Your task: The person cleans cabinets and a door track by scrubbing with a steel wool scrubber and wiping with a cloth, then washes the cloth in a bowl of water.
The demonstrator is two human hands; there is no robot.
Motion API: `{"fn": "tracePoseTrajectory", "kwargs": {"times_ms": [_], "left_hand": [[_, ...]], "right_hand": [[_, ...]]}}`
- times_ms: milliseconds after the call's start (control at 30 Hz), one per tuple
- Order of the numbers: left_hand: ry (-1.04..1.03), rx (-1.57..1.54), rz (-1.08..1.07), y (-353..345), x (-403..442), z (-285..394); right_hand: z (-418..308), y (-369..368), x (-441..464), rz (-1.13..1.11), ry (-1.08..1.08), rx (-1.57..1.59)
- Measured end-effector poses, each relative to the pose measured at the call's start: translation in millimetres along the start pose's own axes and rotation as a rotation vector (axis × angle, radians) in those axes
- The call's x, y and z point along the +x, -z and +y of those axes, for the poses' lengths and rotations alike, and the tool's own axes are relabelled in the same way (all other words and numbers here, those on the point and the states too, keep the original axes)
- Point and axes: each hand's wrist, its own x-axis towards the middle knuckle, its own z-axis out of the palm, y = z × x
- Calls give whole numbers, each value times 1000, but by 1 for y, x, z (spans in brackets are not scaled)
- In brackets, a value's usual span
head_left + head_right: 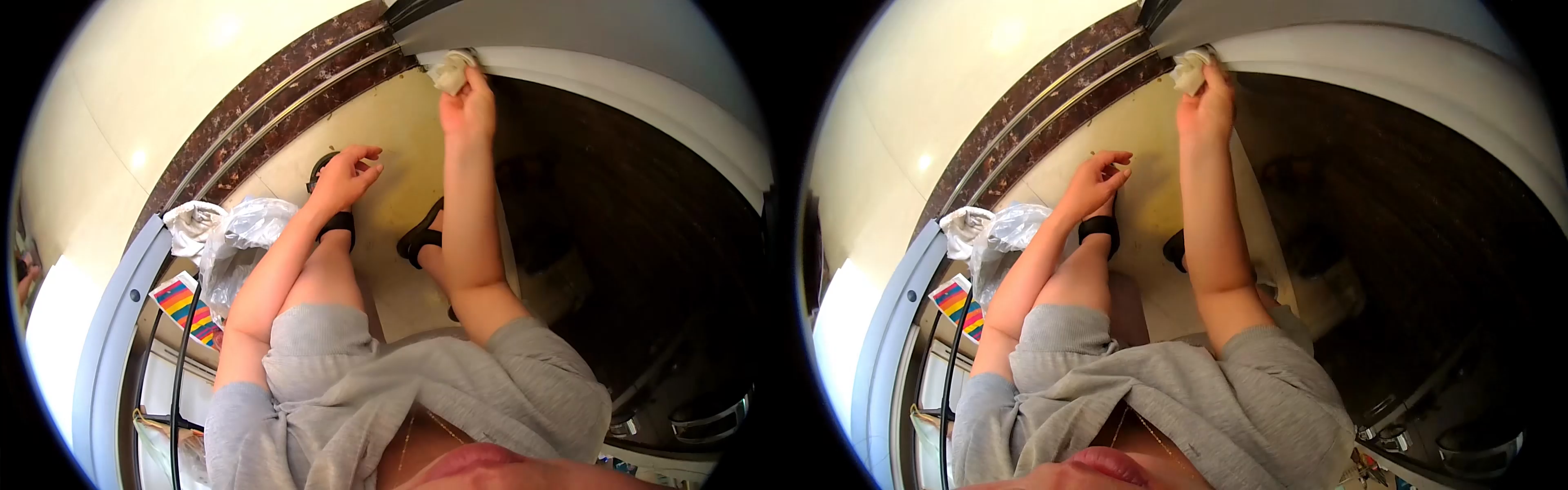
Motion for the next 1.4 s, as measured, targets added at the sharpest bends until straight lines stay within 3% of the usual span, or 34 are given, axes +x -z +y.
{"fn": "tracePoseTrajectory", "kwargs": {"times_ms": [133, 233, 267, 367, 500, 567, 600, 733, 833, 867, 967, 1133, 1233, 1367, 1400], "left_hand": [[5, -30, 11, -2, -2, -12], [24, 16, -10, 3, -4, 5], [6, -13, -13, 4, -5, 6], [3, -62, 26, 2, -4, -8], [-10, -13, 18, 4, -2, -3], [-34, -5, 25, 3, -3, -4], [-3, -27, 32, 2, -5, -7], [41, -26, 26, 0, -2, -7], [-14, -11, 35, 3, -4, -1], [11, -21, 18, 5, -3, -2], [3, -17, 43, 3, -1, -3], [27, -56, 17, 4, -1, -5], [21, -12, 0, 1, 0, -9], [7, -50, 17, 2, 1, -12], [15, -39, 18, 2, 2, -12]], "right_hand": [[-23, -10, -26, -196, 62, -33], [8, 0, 4, 29, 42, -80], [2, -1, 0, -117, 55, -103], [-21, -14, -28, -169, 147, -141], [4, 1, -2, 65, 105, -145], [-12, -14, -27, -128, 207, -139], [-17, -17, -31, -78, 234, -123], [1, -7, -14, 50, 164, -164], [-16, -25, -34, -27, 225, -59], [-11, -14, -24, -145, 198, -69], [5, -1, -2, 37, 54, -71], [-32, -22, -40, -218, 197, -57], [-3, 1, -7, -129, 36, -135], [20, 35, 21, 49, -504, 41], [29, 42, 25, 61, -524, 8]]}}
